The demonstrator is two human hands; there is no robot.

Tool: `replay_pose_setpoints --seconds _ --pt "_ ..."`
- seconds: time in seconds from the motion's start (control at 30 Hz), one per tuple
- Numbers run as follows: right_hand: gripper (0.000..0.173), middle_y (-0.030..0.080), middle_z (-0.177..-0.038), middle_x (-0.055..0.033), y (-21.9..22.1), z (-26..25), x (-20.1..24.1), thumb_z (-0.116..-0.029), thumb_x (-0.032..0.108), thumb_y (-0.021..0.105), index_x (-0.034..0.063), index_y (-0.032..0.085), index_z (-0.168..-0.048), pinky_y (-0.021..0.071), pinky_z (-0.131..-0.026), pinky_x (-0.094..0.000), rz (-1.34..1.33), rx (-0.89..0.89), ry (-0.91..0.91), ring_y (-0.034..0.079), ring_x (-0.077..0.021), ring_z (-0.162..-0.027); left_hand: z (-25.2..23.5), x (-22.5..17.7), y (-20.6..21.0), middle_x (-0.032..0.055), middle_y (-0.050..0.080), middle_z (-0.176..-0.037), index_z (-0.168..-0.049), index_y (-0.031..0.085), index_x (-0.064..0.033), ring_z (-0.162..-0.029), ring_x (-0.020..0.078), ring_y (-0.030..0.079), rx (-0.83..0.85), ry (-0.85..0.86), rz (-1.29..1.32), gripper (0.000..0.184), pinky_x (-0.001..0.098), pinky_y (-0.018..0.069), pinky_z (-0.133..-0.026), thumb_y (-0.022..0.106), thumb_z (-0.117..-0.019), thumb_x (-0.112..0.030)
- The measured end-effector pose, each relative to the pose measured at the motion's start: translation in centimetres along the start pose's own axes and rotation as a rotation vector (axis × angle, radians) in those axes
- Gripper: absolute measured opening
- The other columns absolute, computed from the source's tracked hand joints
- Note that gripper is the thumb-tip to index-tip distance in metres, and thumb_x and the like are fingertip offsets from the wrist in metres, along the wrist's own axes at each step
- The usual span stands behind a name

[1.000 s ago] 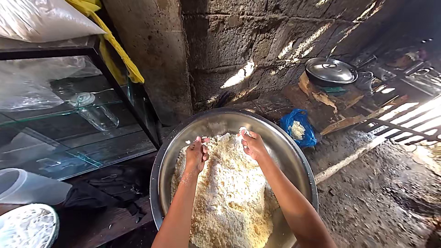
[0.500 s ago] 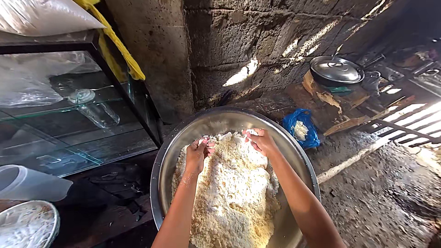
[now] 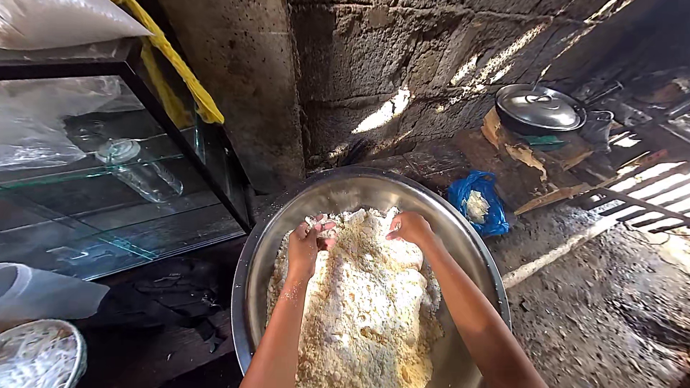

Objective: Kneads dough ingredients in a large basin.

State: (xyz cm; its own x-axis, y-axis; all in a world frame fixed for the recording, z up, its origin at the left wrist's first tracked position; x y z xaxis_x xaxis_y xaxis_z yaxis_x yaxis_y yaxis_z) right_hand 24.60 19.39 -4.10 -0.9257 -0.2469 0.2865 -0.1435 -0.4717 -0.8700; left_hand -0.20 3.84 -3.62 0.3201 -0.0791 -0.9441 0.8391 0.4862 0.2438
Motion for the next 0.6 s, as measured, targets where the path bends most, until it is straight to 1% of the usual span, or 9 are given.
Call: replay_pose_setpoints --seconds 0.07,0.13,0.2,0.23,0.3,0.4,0.5,0.57,0.6 --pt "0.030 0.072 -0.115 -0.0182 0.8 -1.7 0.6 -0.0925 0.034 0.075 0.0087 0.076 -0.109 0.0427 -0.102 -0.0669 0.103 -0.025 -0.079 0.063 -0.0398 -0.117 -0.1 0.0 -0.2 0.0086 0.069 -0.070 -0.121 0.063 0.0054 -0.043 0.0099 0.057 -0.018 -0.002 -0.028 0.032 0.0223 0.0488 -0.043 0.041 -0.1114 -0.017" --pt "0.018 0.072 -0.114 -0.0158 1.7 -3.1 1.4 -0.0961 0.024 0.069 0.0106 0.078 -0.105 0.0346 -0.109 -0.0638 0.119 -0.138 -0.161 0.059 -0.0383 -0.122 -0.2 0.3 -0.4 0.0041 0.060 -0.058 -0.110 0.066 0.0053 -0.044 0.0105 0.058 -0.035 0.004 -0.066 0.042 0.0244 0.0534 -0.047 0.036 -0.1129 -0.024" --pt "0.014 0.072 -0.111 -0.0154 2.6 -4.3 1.7 -0.0947 0.022 0.071 0.0099 0.078 -0.099 0.0345 -0.107 -0.0619 0.109 -0.263 -0.217 0.057 -0.0377 -0.121 -0.6 0.7 -0.8 0.0064 0.069 -0.075 -0.112 0.068 0.0027 -0.067 0.0131 0.068 -0.045 0.035 -0.200 0.039 0.0301 0.0586 -0.070 0.038 -0.1123 -0.023" --pt "0.015 0.071 -0.113 -0.0157 3.1 -4.9 1.8 -0.0936 0.022 0.072 0.0095 0.078 -0.099 0.0344 -0.108 -0.0614 0.116 -0.289 -0.227 0.056 -0.0375 -0.123 -0.8 0.8 -1.0 0.0093 0.075 -0.097 -0.120 0.067 0.0003 -0.089 0.0146 0.071 -0.022 0.037 -0.287 0.034 0.0339 0.0553 -0.086 0.042 -0.1112 -0.022" --pt "0.016 0.069 -0.116 -0.0168 3.7 -5.4 2.1 -0.0931 0.021 0.072 0.0071 0.078 -0.097 0.0348 -0.107 -0.0604 0.148 -0.305 -0.229 0.055 -0.0374 -0.124 -1.2 1.0 -1.4 0.0121 0.066 -0.133 -0.134 0.061 -0.0022 -0.128 0.0193 0.059 0.063 0.070 -0.497 0.035 0.0419 0.0431 -0.112 0.050 -0.1088 -0.024" --pt "0.022 0.068 -0.118 -0.0162 3.8 -5.4 2.5 -0.0922 0.024 0.069 0.0028 0.075 -0.093 0.0346 -0.108 -0.0581 0.232 -0.298 -0.224 0.055 -0.0361 -0.124 -0.9 1.0 -1.3 0.0099 0.058 -0.146 -0.141 0.059 -0.0105 -0.140 0.0262 0.049 0.304 0.122 -0.788 0.047 0.0547 0.0352 -0.118 0.060 -0.1021 -0.037" --pt "0.029 0.068 -0.117 -0.0214 2.8 -4.8 1.9 -0.0968 0.024 0.066 -0.0026 0.071 -0.109 0.0358 -0.108 -0.0618 -0.067 -0.256 -0.160 0.058 -0.0387 -0.122 1.5 1.6 0.6 0.0140 0.024 -0.168 -0.157 0.043 -0.0212 -0.156 0.0359 0.017 0.766 0.063 -0.902 0.083 0.0593 0.0203 -0.124 0.081 -0.0851 -0.039" --pt "0.029 0.069 -0.112 -0.0233 1.8 -4.2 1.3 -0.0996 0.020 0.064 -0.0035 0.065 -0.117 0.0469 -0.101 -0.0599 -0.305 -0.237 -0.139 0.065 -0.0379 -0.111 2.9 2.6 2.3 0.0156 0.001 -0.172 -0.159 0.037 -0.0327 -0.157 0.0417 -0.001 0.881 0.041 -1.054 0.098 0.0692 0.0090 -0.121 0.088 -0.0760 -0.044" --pt "0.026 0.069 -0.106 -0.0207 1.4 -3.9 1.0 -0.0992 0.017 0.065 -0.0019 0.064 -0.116 0.0523 -0.094 -0.0550 -0.421 -0.253 -0.147 0.068 -0.0335 -0.102 3.0 3.4 3.0 0.0145 -0.002 -0.172 -0.157 0.039 -0.0355 -0.157 0.0411 -0.003 0.864 0.048 -1.127 0.096 0.0714 0.0068 -0.119 0.089 -0.0754 -0.045"
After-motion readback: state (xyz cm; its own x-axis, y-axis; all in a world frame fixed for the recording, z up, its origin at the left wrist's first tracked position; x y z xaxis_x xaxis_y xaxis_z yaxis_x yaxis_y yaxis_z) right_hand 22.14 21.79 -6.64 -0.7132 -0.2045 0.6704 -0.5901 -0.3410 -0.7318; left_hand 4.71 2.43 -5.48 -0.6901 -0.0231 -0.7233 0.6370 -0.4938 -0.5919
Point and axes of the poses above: each hand's wrist, its own z-axis away from the middle knuckle, its own y-axis out of the palm, x = y × z, the point moved 4 cm from there along -z, towards the middle knuckle
